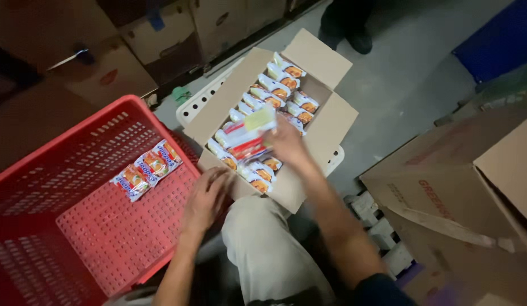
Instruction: The person repeatedly picks small snack packets from a cardboard box and places them into a red plastic basket. The packets are arranged in rows inside the basket as they are transferred one by one.
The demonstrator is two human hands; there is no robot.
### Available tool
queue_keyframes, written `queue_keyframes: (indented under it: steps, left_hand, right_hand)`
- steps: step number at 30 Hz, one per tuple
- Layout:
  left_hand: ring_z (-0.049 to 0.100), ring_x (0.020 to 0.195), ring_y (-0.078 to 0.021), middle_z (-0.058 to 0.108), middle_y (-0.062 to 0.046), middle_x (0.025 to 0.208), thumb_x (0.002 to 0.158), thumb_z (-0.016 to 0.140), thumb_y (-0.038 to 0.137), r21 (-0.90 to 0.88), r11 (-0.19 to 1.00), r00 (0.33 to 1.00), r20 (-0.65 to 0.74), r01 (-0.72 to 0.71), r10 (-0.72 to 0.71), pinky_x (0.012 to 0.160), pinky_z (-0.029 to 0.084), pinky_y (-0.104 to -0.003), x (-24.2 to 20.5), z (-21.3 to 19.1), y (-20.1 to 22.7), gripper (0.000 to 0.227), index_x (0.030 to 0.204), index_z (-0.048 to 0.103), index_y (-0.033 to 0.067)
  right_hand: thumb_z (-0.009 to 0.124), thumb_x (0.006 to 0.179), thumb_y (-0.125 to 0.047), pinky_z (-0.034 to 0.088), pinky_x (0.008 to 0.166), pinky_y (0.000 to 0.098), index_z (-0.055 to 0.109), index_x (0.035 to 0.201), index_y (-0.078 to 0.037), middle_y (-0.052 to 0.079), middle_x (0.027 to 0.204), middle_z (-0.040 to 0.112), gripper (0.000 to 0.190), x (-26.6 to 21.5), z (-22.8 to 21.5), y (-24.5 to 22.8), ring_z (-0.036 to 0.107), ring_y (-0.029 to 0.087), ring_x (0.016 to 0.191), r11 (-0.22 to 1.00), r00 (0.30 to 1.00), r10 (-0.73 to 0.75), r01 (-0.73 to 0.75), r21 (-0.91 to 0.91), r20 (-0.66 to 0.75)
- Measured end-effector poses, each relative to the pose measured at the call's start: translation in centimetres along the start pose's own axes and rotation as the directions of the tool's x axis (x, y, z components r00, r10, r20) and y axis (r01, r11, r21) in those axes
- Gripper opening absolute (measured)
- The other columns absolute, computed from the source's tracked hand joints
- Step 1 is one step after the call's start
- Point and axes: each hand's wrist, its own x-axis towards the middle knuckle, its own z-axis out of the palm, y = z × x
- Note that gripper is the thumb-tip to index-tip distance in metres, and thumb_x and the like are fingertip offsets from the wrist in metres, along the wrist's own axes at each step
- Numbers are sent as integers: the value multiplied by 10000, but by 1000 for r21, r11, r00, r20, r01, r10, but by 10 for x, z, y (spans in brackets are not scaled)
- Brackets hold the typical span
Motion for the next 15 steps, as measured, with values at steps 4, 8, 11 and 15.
queue_keyframes:
  steps: [4, 8, 11, 15]
  left_hand:
    - [543, 1492, -348, 592, -88, 1563, 1045, 724, 299, -17, 1000, 995, 104, 0, 2, 1252, 420, -556, 21, -7, 18, 483, 1512, 619, 237]
    - [500, 1521, -324, 520, -55, 1667, 1081, 651, 398, 11, 996, 963, 254, 91, -91, 1286, 362, -557, 20, -5, 13, 525, 1590, 571, 298]
    - [486, 1529, -307, 478, -32, 1702, 1079, 632, 425, 13, 996, 952, 292, 88, -88, 1307, 333, -537, 20, -6, 9, 576, 1636, 512, 340]
    - [456, 1556, -307, 458, -40, 1716, 1082, 626, 428, 14, 993, 938, 327, 115, -113, 1322, 309, -539, 20, -4, 7, 606, 1657, 482, 303]
  right_hand:
    - [667, 975, -152, 582, 923, 639, 655, 1490, -95, 361, 1184, 741, 519, 0, -54, -52, 716, 572, 1187, 934, 981, -152, 103, -341, -122]
    - [661, 1036, -105, 558, 947, 690, 637, 1486, -69, 373, 1232, 732, 453, 27, -81, -59, 697, 602, 1191, 806, 960, -263, 162, -570, -100]
    - [602, 1041, -129, 575, 900, 711, 666, 1434, -160, 297, 1219, 757, 399, 51, -83, -35, 724, 599, 1117, 666, 981, -179, 66, -743, -74]
    - [587, 1052, -157, 582, 965, 690, 559, 1519, -307, 160, 1364, 725, 491, 82, -75, 17, 728, 514, 1199, 545, 996, -94, 50, -837, -2]
